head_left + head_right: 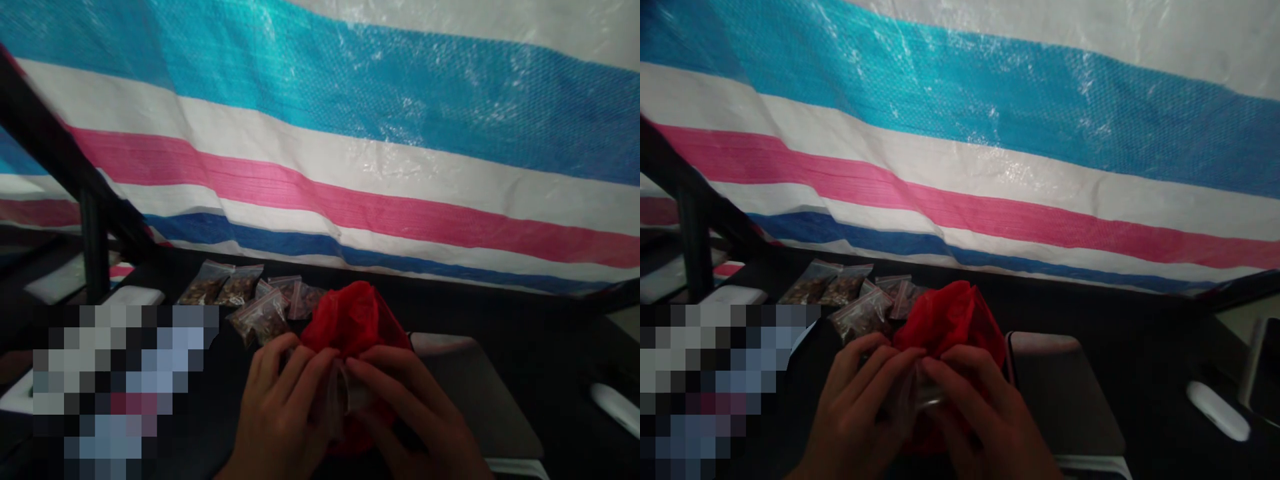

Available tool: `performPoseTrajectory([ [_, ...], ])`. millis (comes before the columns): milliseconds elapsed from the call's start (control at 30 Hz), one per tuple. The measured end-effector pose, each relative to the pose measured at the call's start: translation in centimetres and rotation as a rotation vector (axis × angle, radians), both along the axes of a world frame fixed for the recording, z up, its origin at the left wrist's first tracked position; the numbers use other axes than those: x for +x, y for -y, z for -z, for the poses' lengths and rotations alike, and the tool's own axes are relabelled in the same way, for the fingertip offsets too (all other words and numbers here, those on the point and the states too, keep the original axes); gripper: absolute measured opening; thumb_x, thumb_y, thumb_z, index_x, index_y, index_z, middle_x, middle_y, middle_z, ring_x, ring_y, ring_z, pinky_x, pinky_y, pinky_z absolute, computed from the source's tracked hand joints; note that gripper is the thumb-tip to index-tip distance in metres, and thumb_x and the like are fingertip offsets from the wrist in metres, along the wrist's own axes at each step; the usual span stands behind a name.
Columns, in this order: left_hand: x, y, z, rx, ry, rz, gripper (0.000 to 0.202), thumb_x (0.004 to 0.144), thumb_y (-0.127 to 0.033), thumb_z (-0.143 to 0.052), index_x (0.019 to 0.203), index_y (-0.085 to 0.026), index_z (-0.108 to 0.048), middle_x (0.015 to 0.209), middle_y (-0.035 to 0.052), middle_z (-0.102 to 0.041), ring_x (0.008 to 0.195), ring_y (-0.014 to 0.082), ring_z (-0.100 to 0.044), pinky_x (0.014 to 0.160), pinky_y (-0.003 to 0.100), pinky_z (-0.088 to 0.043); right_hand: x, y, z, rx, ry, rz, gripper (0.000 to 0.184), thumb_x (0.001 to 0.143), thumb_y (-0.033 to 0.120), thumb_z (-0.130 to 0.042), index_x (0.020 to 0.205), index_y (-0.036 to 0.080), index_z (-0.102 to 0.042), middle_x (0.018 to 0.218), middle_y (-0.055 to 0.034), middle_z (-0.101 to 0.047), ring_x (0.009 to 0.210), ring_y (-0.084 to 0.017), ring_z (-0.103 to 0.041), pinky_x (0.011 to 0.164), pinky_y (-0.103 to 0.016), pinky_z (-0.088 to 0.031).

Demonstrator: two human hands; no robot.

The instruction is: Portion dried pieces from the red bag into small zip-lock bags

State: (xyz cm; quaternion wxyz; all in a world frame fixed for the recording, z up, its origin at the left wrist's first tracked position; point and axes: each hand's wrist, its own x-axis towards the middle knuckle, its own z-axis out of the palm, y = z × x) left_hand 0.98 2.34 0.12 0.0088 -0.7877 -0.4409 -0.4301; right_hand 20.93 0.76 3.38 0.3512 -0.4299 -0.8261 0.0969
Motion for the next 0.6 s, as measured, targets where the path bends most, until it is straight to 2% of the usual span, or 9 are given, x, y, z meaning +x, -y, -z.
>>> performPoseTrajectory([
  [133, 0.2, 0.0, -0.1, -0.038, 0.043, 0.022, 0.027, 0.083, -0.010, -0.065, 0.108, -0.019, -0.067, 0.100, 0.0055, -0.073, 0.102, 0.0272, -0.054, 0.091, 0.038, -0.042, 0.0, 0.4, 0.2, 0.041, 0.000, -0.027, 0.033, 0.101, 0.019, -0.056, 0.131, 0.031, -0.058, 0.122, -0.0032, -0.070, 0.111, -0.014, -0.070, 0.098, -0.019, -0.056],
  [233, 0.4, -0.1, -0.5, -0.047, 0.095, 0.039, 0.021, 0.081, -0.010, -0.066, 0.099, -0.020, -0.067, 0.094, 0.0039, -0.073, 0.096, 0.0251, -0.056, 0.086, 0.036, -0.044, 0.2, 0.6, -0.2, 0.040, 0.060, -0.096, 0.033, 0.103, 0.022, -0.054, 0.135, 0.030, -0.055, 0.125, -0.0037, -0.071, 0.113, -0.014, -0.070, 0.097, -0.019, -0.057],
  [300, 0.6, -0.1, -0.6, -0.059, 0.128, 0.060, 0.020, 0.082, -0.008, -0.063, 0.097, -0.020, -0.066, 0.091, 0.0034, -0.073, 0.093, 0.0237, -0.058, 0.083, 0.035, -0.045, 0.3, 0.6, -0.5, 0.061, 0.111, -0.090, 0.035, 0.104, 0.029, -0.054, 0.139, 0.030, -0.053, 0.122, -0.0038, -0.073, 0.109, -0.015, -0.072, 0.096, -0.020, -0.057],
  [400, 0.7, 0.0, -0.8, -0.065, 0.152, 0.081, 0.020, 0.081, -0.006, -0.059, 0.093, -0.021, -0.065, 0.086, 0.0022, -0.073, 0.088, 0.0222, -0.060, 0.078, 0.033, -0.046, 0.2, 0.5, -0.8, 0.117, 0.129, -0.058, 0.033, 0.103, 0.040, -0.055, 0.133, 0.028, -0.059, 0.109, -0.0032, -0.076, 0.096, -0.014, -0.075, 0.089, -0.017, -0.059],
  [533, 0.7, 0.2, -1.1, -0.092, 0.134, 0.047, 0.019, 0.077, -0.007, -0.058, 0.090, -0.020, -0.063, 0.083, 0.0013, -0.073, 0.086, 0.0224, -0.063, 0.075, 0.033, -0.048, -0.1, 0.3, -0.7, 0.185, 0.111, -0.102, 0.027, 0.106, 0.029, -0.048, 0.126, 0.027, -0.065, 0.113, -0.0031, -0.075, 0.103, -0.013, -0.073, 0.089, -0.016, -0.059],
  [600, 0.8, 0.3, -1.1, -0.104, 0.109, 0.035, 0.019, 0.077, -0.009, -0.058, 0.091, -0.021, -0.062, 0.083, 0.0017, -0.073, 0.084, 0.0226, -0.064, 0.072, 0.033, -0.049, -0.1, 0.3, -0.7, 0.210, 0.109, -0.161, 0.026, 0.105, 0.030, -0.049, 0.126, 0.029, -0.066, 0.112, -0.0010, -0.076, 0.105, -0.015, -0.072, 0.092, -0.020, -0.059],
])
